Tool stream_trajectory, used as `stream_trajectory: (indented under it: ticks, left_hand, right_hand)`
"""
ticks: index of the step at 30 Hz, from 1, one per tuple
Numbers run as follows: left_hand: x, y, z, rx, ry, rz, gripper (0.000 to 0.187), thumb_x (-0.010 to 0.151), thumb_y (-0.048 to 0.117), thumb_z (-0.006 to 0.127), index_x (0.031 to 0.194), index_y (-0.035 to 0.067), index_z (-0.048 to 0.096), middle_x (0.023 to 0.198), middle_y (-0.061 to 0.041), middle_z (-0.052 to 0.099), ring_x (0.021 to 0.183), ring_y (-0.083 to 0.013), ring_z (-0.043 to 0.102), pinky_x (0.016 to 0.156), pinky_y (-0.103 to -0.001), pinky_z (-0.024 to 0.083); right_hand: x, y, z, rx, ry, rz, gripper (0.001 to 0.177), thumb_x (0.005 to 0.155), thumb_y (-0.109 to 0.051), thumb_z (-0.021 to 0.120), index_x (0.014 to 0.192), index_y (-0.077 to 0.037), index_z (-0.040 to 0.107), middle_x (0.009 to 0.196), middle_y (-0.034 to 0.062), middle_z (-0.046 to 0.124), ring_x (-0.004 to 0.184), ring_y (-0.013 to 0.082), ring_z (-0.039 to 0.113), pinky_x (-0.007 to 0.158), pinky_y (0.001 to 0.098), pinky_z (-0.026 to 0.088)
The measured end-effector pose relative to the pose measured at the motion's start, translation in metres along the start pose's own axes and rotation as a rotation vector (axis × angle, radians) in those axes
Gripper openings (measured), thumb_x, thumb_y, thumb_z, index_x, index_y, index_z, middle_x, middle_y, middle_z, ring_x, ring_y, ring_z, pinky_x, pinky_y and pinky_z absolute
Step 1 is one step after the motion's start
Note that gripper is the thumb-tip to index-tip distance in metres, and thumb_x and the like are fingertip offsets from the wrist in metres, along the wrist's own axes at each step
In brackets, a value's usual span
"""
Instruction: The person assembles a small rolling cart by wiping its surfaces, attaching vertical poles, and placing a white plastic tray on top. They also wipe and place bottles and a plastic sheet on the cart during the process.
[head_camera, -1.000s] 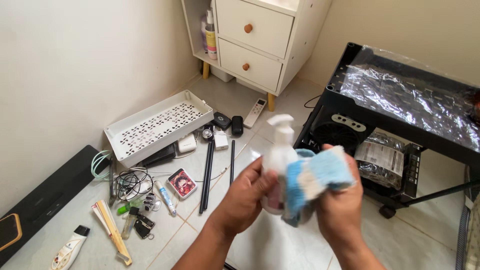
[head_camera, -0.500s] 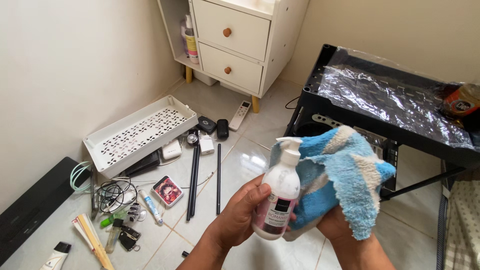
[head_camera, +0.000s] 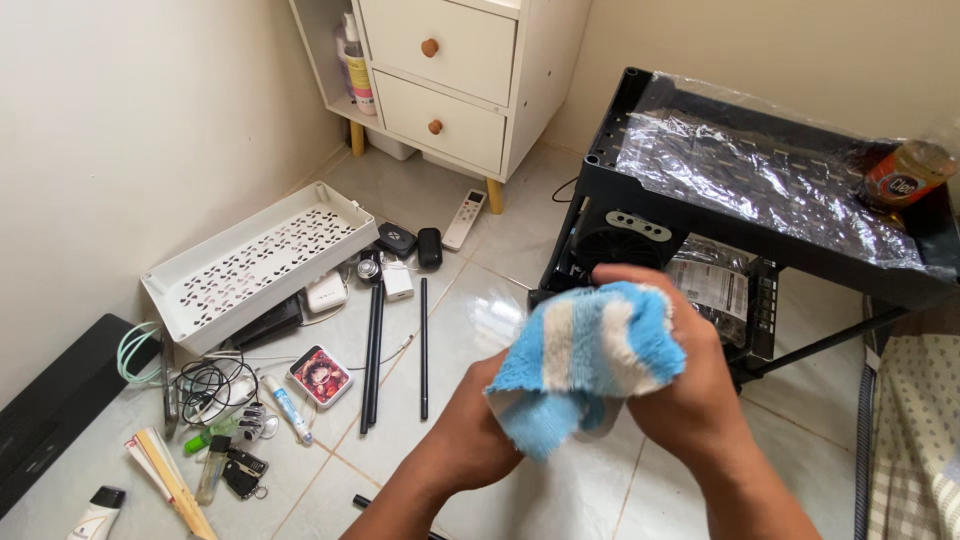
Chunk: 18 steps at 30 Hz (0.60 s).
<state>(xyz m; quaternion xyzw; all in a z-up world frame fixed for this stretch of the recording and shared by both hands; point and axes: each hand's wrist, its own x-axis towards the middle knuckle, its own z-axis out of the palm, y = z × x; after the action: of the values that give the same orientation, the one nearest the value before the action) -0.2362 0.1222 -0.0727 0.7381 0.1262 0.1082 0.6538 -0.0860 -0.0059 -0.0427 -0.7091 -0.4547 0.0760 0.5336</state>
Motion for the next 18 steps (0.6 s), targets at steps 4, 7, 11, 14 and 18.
stream_trajectory:
  ticks: [4,7,11,14,18]
  left_hand:
    - [-0.006,0.007,0.001,-0.058,0.128,0.234,0.051,0.088,0.007,0.073,0.136,0.003,0.059,0.121,-0.014,0.075,0.116,-0.0257,0.073,0.102,-0.038,0.057]
    - [-0.007,0.006,0.004,0.170,0.257,0.389,0.059,0.086,0.008,0.076,0.140,0.002,0.054,0.124,-0.017,0.072,0.115,-0.0303,0.073,0.097,-0.040,0.059]
    - [-0.003,-0.001,0.007,0.346,0.325,0.416,0.065,0.087,0.012,0.078,0.144,0.003,0.049,0.120,-0.018,0.071,0.107,-0.0318,0.076,0.088,-0.039,0.065]
    - [-0.002,-0.006,0.010,0.421,0.373,0.435,0.074,0.084,0.013,0.079,0.146,-0.003,0.042,0.117,-0.022,0.067,0.100,-0.0327,0.075,0.084,-0.039,0.065]
    - [-0.003,-0.012,0.011,0.370,0.381,0.389,0.072,0.089,0.030,0.076,0.146,-0.003,0.047,0.114,-0.019,0.068,0.093,-0.0276,0.075,0.076,-0.036,0.065]
  right_hand:
    - [-0.001,-0.002,0.006,0.712,0.058,0.105,0.038,0.092,-0.007,0.070,0.129,-0.003,0.060,0.113,0.0115,0.073,0.102,0.0196,0.074,0.090,0.0388,0.064]
    - [-0.008,0.002,0.019,1.012,0.160,0.143,0.029,0.094,-0.007,0.068,0.122,0.002,0.065,0.111,0.0139,0.074,0.099,0.0223,0.074,0.088,0.0402,0.062]
    - [-0.017,0.010,0.020,1.006,0.251,0.153,0.023,0.096,-0.006,0.069,0.118,0.001,0.068,0.107,0.0123,0.074,0.095,0.0199,0.074,0.083,0.0369,0.063]
    - [-0.017,0.013,0.020,0.651,0.303,0.052,0.020,0.096,-0.006,0.071,0.115,0.000,0.067,0.102,0.0119,0.073,0.092,0.0185,0.074,0.082,0.0353,0.063]
    - [-0.010,0.016,0.018,0.771,0.344,0.150,0.021,0.097,-0.013,0.070,0.114,-0.002,0.068,0.100,0.0102,0.072,0.087,0.0185,0.073,0.080,0.0367,0.064]
